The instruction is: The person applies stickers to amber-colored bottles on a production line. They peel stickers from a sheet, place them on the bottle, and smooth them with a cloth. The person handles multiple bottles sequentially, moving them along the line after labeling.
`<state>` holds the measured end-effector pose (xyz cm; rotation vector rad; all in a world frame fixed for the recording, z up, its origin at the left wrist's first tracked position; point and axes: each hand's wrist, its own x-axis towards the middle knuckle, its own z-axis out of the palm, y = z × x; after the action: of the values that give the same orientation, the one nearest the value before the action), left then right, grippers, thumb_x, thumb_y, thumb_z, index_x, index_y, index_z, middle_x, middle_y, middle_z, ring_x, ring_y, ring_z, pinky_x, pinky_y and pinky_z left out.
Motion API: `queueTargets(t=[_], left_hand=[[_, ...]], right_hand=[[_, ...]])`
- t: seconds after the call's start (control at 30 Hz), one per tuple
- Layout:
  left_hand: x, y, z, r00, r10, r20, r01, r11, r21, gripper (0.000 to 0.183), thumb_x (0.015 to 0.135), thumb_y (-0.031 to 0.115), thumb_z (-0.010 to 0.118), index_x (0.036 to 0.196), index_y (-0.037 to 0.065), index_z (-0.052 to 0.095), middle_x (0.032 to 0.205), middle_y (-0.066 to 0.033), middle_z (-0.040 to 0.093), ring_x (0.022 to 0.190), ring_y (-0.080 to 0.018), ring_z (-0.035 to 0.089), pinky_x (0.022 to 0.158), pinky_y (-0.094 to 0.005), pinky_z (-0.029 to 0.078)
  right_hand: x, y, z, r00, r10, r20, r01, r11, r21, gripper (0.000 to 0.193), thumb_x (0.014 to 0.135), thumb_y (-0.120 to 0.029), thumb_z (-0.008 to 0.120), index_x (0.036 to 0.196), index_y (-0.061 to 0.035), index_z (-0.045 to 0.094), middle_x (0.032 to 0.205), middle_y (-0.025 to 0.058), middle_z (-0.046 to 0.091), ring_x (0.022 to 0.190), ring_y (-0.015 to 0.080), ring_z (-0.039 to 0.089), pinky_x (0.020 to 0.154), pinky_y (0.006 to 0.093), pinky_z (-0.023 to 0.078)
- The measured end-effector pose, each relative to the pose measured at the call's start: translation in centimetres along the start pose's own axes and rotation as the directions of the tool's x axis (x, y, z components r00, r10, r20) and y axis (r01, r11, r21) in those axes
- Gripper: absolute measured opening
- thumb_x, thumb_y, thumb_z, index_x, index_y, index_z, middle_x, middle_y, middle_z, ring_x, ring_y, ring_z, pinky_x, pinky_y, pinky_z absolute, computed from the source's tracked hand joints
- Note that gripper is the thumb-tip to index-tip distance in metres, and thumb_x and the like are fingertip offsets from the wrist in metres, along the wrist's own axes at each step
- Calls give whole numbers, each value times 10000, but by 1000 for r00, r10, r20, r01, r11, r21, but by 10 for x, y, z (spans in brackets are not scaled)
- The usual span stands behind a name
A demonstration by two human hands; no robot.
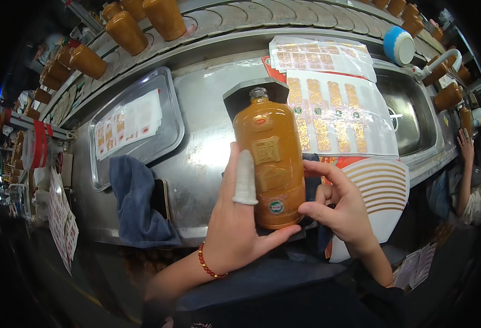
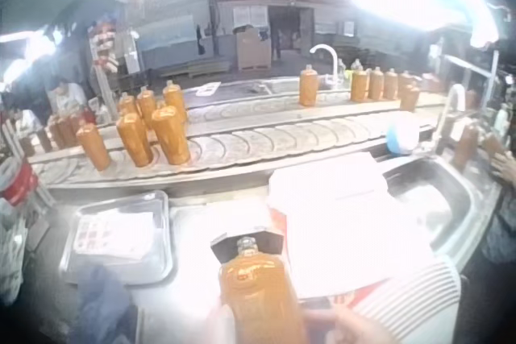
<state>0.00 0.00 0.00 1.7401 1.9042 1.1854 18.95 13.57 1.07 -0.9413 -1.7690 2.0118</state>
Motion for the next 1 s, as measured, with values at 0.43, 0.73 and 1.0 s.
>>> queueTargets(t=[0.43, 0.73, 1.0], left_hand=[[13, 3, 12, 961, -277, 23, 266, 893, -363, 955, 905, 226, 825, 1582, -118, 246, 1493, -254, 493, 1383, -326, 526, 1154, -407, 403], [15, 4, 24, 950, -311, -36, 258, 843, -472, 873, 953, 202, 771, 1575, -124, 252, 1471, -248, 514, 1345, -311, 560, 1137, -401, 421], [11, 0, 25, 946, -323, -28, 273, 842, -466, 909, 949, 222, 782, 1580, -127, 228, 1473, -253, 520, 1345, -310, 567, 1134, -395, 429]], right_hand=[[14, 8, 4, 999, 40, -18, -33, 954, 299, 674, 895, -60, 833, 1470, 17, 490, 1301, 87, 563, 692, 11, 538, 600, 160, 432], [17, 11, 2, 998, 68, -15, -57, 927, 371, 644, 915, -76, 822, 1459, 9, 489, 1283, 90, 549, 683, 6, 537, 605, 156, 430], [18, 11, -2, 996, 88, -3, -80, 919, 385, 630, 914, -75, 822, 1457, 8, 514, 1276, 79, 560, 682, -7, 528, 612, 150, 425]])
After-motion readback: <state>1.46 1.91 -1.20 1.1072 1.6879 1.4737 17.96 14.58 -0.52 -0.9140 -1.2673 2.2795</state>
